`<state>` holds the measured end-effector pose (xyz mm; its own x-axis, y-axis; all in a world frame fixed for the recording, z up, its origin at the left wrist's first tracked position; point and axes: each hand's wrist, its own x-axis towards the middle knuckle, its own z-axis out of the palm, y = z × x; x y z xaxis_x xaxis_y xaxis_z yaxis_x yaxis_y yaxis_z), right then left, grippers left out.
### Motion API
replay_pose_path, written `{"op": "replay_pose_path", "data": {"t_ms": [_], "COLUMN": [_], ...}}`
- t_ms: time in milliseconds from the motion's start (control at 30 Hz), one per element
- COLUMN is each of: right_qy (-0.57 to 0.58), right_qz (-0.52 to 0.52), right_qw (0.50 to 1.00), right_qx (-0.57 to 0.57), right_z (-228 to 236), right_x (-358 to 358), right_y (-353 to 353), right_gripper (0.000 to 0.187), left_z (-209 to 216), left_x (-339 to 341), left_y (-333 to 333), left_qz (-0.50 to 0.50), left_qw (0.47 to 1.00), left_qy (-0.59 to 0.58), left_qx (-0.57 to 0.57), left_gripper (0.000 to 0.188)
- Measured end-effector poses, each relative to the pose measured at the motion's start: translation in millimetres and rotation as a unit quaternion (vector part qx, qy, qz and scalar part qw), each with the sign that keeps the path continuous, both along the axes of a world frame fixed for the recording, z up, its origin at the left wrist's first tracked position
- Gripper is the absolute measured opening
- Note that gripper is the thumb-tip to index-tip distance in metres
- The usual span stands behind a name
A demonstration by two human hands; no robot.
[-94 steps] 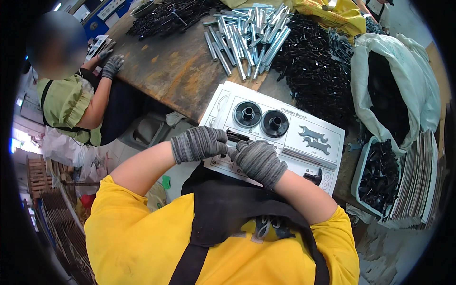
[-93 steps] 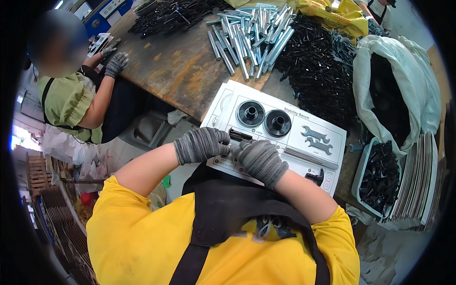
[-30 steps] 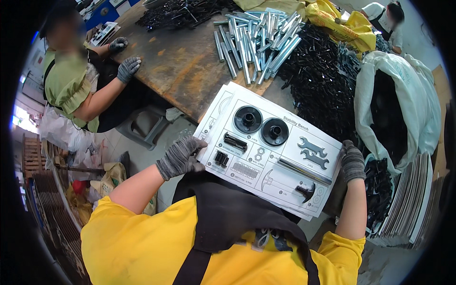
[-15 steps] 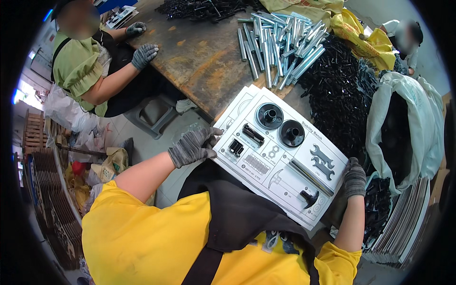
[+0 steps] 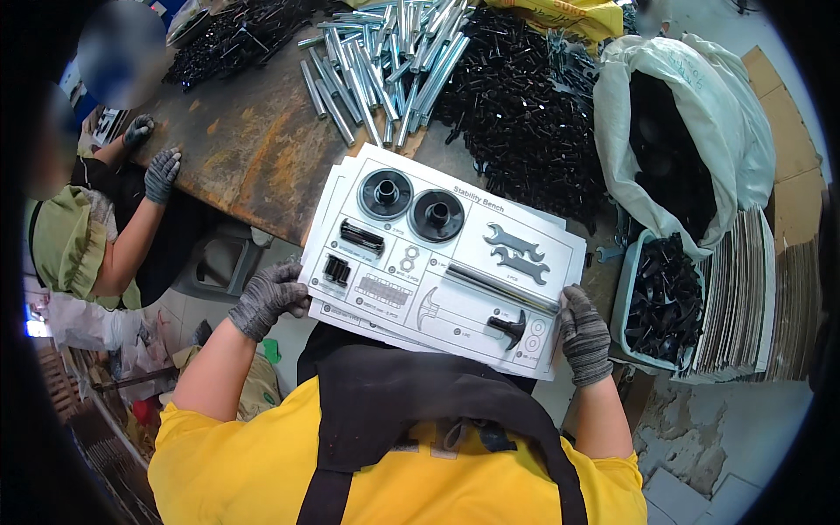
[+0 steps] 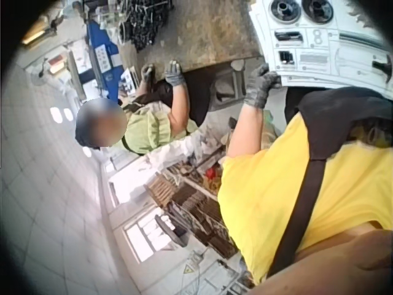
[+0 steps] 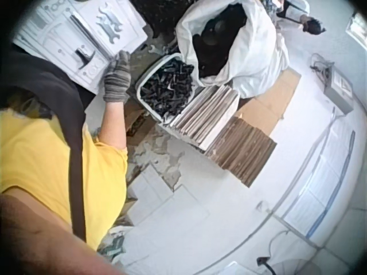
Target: The person places various metal hardware components onto a printed assembly template on a table. They pick up bolts, nuts, and washers from piles and position them into designated slots on the template, then move the template aside to repeat the process with a new one.
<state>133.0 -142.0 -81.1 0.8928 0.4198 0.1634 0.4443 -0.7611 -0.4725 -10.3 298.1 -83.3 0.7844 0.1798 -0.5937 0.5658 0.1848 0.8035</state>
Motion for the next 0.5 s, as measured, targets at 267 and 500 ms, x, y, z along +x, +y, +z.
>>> {"op": "replay_pose_path", "data": {"t_ms": [267,500], "right_qy": [0.091,0.111], "right_qz": [0.14,0.262], "right_qw": [0.985,0.958], "right_qx": [0.041,-0.026], "right_z": [9.1,11.0], "right_x": [-1.9,-1.4], "right_y": [69.8,172.4], "right_gripper": [0.028,0.035], "left_z": [-45.4,-74.2], "left_x": [-14.0,-1.7], "left_y": [35.1,42.0], "left_qz": [0.359,0.454], "left_qw": [0.878,0.789], "left_qy": [-0.235,-0.34], "left_qx": [-0.214,-0.238], "left_gripper": [0.053,0.05]}}
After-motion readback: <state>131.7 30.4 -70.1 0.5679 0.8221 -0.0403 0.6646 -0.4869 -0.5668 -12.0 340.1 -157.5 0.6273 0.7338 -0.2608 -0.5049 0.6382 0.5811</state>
